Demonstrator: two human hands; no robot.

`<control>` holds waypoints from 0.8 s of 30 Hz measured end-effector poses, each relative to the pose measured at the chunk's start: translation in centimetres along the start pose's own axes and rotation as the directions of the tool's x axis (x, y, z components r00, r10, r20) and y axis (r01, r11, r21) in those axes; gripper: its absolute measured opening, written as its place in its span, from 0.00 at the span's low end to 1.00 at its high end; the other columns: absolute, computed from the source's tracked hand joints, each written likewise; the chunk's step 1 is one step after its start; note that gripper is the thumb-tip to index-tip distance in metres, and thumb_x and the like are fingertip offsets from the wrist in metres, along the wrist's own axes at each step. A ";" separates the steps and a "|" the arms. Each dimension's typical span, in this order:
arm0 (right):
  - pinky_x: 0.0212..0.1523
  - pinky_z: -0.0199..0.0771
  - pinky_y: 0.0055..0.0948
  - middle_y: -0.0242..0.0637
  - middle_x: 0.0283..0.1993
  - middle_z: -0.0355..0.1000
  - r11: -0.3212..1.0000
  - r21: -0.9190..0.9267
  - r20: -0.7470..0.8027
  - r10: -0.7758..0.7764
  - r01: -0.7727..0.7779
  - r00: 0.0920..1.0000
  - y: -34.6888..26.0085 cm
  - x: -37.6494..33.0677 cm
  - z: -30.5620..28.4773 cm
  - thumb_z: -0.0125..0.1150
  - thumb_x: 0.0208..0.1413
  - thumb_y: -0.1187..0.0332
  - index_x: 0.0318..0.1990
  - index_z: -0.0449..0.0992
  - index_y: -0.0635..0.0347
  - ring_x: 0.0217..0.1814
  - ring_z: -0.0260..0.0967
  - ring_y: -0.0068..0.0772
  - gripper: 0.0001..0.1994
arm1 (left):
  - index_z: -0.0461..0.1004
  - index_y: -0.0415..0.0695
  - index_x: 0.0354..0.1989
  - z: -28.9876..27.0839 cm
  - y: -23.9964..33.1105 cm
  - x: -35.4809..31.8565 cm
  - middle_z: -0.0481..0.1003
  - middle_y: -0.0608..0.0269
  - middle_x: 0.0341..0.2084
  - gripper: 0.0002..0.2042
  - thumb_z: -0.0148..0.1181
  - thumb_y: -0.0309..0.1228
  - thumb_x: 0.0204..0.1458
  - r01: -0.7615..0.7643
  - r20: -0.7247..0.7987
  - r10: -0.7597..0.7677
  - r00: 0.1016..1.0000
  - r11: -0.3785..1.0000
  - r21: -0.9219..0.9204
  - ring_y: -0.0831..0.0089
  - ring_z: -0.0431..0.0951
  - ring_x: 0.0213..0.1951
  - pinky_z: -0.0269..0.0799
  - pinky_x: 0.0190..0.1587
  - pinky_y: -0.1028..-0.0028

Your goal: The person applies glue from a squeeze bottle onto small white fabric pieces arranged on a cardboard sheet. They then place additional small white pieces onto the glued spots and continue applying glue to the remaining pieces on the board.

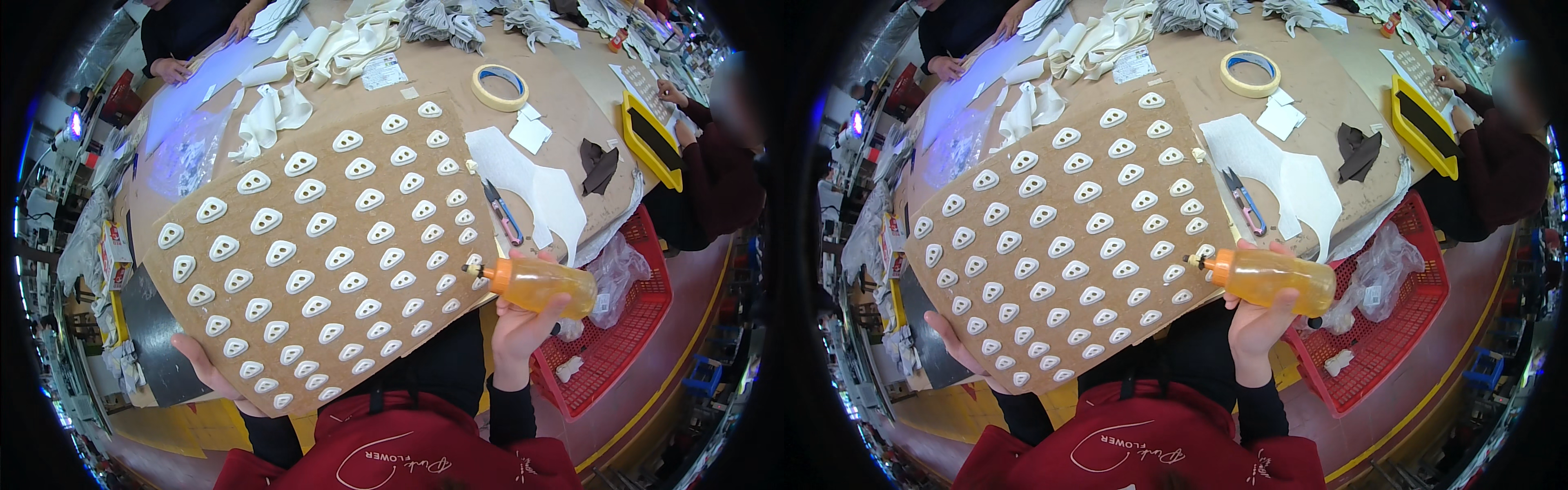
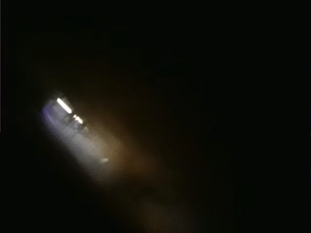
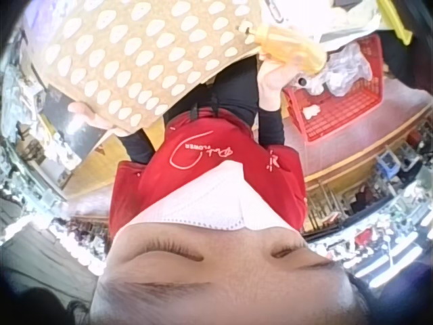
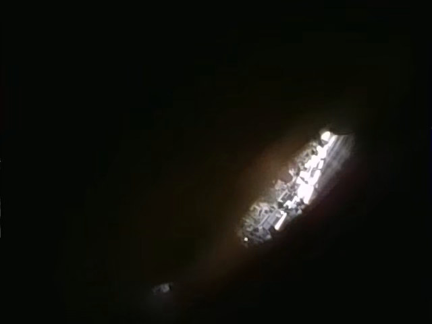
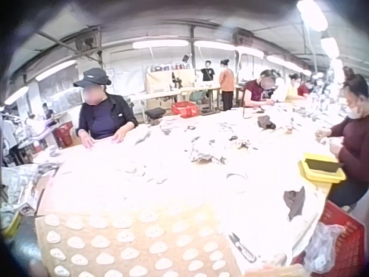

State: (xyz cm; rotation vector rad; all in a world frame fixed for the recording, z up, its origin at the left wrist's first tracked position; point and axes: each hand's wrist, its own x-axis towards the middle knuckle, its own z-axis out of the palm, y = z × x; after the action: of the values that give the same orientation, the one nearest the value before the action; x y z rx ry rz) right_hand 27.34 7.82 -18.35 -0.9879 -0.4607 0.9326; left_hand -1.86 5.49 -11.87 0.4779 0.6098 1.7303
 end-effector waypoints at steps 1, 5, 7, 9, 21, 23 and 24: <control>0.21 0.69 0.24 0.56 0.47 0.70 0.999 -0.029 0.009 -0.025 0.025 1.000 0.1 -0.1 0.0 0.52 0.52 0.37 0.55 0.59 0.63 0.35 0.73 0.34 0.38 | 0.49 0.45 0.66 0.2 -0.1 0.1 0.56 0.47 0.62 0.35 0.41 0.57 0.57 -0.004 -0.007 0.004 1.000 1.000 0.006 0.53 0.62 0.60 0.63 0.57 0.45; 0.21 0.70 0.24 0.57 0.47 0.70 0.994 -0.074 0.043 -0.081 0.084 0.996 0.6 -0.4 0.2 0.55 0.52 0.40 0.55 0.59 0.64 0.33 0.73 0.36 0.36 | 0.49 0.46 0.66 0.3 -0.2 0.0 0.55 0.48 0.62 0.35 0.40 0.58 0.57 0.016 0.022 -0.015 1.000 1.000 -0.019 0.53 0.62 0.60 0.63 0.57 0.46; 0.21 0.70 0.24 0.58 0.47 0.70 0.993 -0.072 0.054 -0.091 0.095 0.994 0.6 -0.4 0.4 0.56 0.52 0.41 0.55 0.59 0.64 0.33 0.73 0.37 0.36 | 0.49 0.46 0.66 0.4 -0.3 -0.1 0.55 0.48 0.62 0.35 0.40 0.58 0.57 0.006 0.000 -0.006 1.000 1.000 -0.012 0.53 0.62 0.60 0.63 0.57 0.46; 0.21 0.70 0.23 0.58 0.47 0.70 0.992 -0.076 0.061 -0.101 0.105 0.993 0.4 -0.4 0.7 0.56 0.52 0.41 0.54 0.59 0.64 0.33 0.73 0.37 0.35 | 0.49 0.46 0.66 0.4 -0.2 -0.2 0.55 0.47 0.62 0.35 0.40 0.58 0.57 0.003 -0.005 -0.004 1.000 1.000 -0.003 0.53 0.62 0.60 0.63 0.57 0.46; 0.18 0.67 0.21 0.55 0.46 0.70 0.976 -0.143 0.103 -0.151 0.165 0.983 0.9 -1.6 1.2 0.56 0.50 0.38 0.55 0.60 0.61 0.29 0.71 0.32 0.36 | 0.46 0.45 0.67 0.1 0.3 -0.5 0.52 0.44 0.64 0.36 0.39 0.58 0.58 0.024 0.165 -0.009 0.986 0.996 -0.090 0.49 0.60 0.61 0.61 0.58 0.43; 0.19 0.68 0.21 0.54 0.46 0.71 0.969 -0.165 0.110 -0.170 0.186 0.979 0.9 -1.9 1.3 0.56 0.49 0.37 0.55 0.60 0.60 0.30 0.72 0.32 0.37 | 0.46 0.45 0.67 0.3 0.2 -0.5 0.52 0.44 0.64 0.36 0.39 0.59 0.57 0.023 0.198 0.000 0.980 0.993 -0.114 0.49 0.60 0.61 0.60 0.58 0.42; 0.19 0.69 0.21 0.53 0.46 0.71 0.964 -0.176 0.112 -0.180 0.197 0.977 0.9 -2.1 1.3 0.57 0.48 0.37 0.54 0.60 0.60 0.30 0.72 0.33 0.37 | 0.46 0.45 0.67 0.3 0.2 -0.5 0.52 0.44 0.64 0.36 0.39 0.59 0.57 0.020 0.198 0.003 0.980 0.993 -0.113 0.49 0.60 0.61 0.60 0.58 0.42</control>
State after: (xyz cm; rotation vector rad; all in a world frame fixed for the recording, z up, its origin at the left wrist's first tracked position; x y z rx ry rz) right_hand 24.91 6.93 -18.32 -1.0509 -0.7211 0.7763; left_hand -1.75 4.96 -11.52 0.5578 0.3676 1.6749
